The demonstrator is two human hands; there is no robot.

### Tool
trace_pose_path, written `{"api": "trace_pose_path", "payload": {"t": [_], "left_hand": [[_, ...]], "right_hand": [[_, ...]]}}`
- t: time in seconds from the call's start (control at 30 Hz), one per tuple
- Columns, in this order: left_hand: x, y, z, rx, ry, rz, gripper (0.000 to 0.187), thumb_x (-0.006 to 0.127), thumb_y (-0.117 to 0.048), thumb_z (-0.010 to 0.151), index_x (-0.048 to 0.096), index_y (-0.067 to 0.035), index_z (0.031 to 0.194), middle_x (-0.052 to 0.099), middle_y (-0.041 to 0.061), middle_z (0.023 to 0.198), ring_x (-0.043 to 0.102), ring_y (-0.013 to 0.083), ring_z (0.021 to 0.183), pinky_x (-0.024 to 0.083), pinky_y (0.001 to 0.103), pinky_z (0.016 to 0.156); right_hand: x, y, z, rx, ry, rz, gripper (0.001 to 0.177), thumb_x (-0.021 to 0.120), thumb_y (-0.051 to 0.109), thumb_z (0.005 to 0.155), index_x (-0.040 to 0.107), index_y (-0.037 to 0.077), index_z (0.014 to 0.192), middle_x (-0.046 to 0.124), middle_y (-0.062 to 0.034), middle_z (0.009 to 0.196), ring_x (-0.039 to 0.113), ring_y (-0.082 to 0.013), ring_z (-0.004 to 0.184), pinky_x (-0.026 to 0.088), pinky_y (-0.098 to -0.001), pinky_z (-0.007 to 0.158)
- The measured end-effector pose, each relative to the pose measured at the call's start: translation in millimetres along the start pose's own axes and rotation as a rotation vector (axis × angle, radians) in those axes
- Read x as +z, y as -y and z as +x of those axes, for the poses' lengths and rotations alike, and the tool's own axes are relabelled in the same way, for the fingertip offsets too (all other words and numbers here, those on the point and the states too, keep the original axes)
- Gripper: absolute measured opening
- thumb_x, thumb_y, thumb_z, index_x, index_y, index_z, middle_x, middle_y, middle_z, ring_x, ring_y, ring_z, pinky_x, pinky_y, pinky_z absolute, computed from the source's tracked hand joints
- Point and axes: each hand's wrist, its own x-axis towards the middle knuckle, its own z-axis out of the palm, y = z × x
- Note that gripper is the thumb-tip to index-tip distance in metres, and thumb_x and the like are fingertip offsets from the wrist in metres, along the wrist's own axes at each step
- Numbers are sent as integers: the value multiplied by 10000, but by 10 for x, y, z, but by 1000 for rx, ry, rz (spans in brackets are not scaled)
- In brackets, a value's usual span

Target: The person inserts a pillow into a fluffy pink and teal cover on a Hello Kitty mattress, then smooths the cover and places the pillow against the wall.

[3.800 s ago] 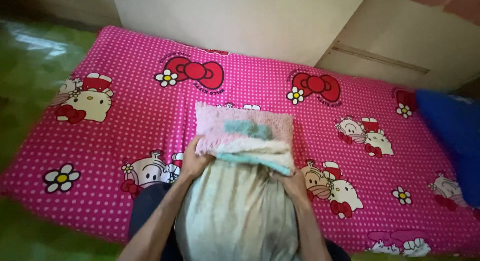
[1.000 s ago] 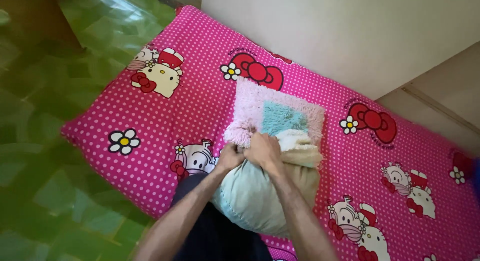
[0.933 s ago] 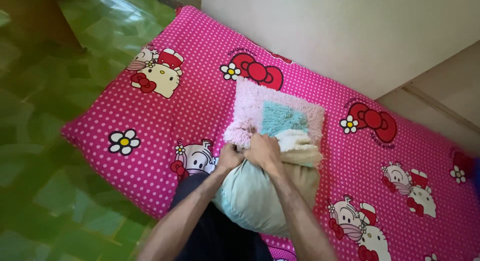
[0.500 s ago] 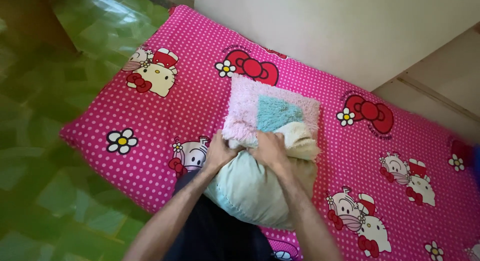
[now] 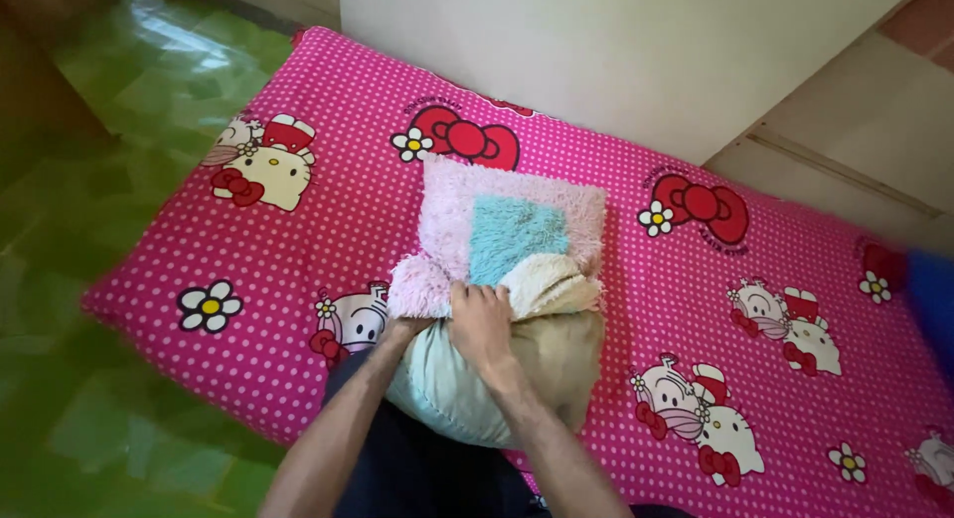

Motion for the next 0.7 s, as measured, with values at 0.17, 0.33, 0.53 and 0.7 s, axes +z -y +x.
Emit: {"api": "trace_pose_path", "payload": {"t": [0.17,0.33,0.53,0.7], "left_hand": [[-46,69,-153,-15,-169,-32,827,718,-430,704,380,-72,1368,376,139,1455,584,519,1039,480,595,961],[-84,18,-267,417,-610,234,801,811,-506,637,554,-108,1282,448,189,1336,580,485,1077,536,529,887],[-197,-455,-270,1056,-770,498,635,617,-223,803,471,-289,1418,449,152,1404,478,330,1281,341,507,1041],[136,-646,-86,1210,-514,811,525,585,-296,837,492,-236,1350,648,35,1171,562,193,1237,266,477,1144]], "right_hand": [[-685,-78,10,93,130,256,435,715,275,786,545,36,1106,649,-205,1016,602,-397,1033,413,-519,911],[-883,-616,-90,155,204,236,717,739,516,742,574,-27,1179,563,-239,1285,493,-412,1242,391,-509,1050],[-500,-1070,-112,138,350,121,423,680,404,762,639,106,1060,653,-92,1107,556,-273,1179,299,-537,1081],[70,-1371,-10,83,244,278,282,631,401,659,685,166,806,727,-42,847,693,-241,972,446,-427,961]]}}
